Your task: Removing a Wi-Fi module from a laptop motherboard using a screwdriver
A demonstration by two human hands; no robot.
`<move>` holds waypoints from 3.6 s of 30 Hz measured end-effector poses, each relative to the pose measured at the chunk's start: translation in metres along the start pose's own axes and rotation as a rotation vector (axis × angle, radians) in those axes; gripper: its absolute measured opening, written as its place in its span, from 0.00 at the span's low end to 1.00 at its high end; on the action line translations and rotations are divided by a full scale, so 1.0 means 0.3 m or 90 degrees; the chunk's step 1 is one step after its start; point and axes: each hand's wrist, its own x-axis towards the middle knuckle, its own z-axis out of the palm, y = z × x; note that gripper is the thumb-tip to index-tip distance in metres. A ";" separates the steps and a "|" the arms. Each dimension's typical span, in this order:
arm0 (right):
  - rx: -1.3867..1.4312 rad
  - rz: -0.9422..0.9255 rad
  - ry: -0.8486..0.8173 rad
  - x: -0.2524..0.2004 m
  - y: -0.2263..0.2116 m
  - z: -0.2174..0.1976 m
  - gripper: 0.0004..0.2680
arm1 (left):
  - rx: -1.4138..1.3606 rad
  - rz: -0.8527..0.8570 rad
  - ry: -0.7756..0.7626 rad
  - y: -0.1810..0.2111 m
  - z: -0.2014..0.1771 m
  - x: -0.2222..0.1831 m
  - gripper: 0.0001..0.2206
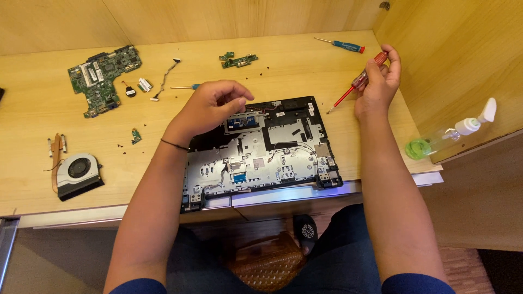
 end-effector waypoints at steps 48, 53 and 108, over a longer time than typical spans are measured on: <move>0.122 0.083 -0.224 -0.230 -0.006 0.384 0.11 | -0.125 -0.025 0.171 -0.042 0.110 0.010 0.09; 0.103 0.083 -0.237 -0.243 -0.006 0.380 0.12 | -0.167 -0.085 0.166 -0.059 0.113 0.015 0.07; 0.030 -0.127 -0.378 -0.281 -0.088 0.314 0.13 | -0.177 -0.025 0.188 -0.052 0.088 0.000 0.06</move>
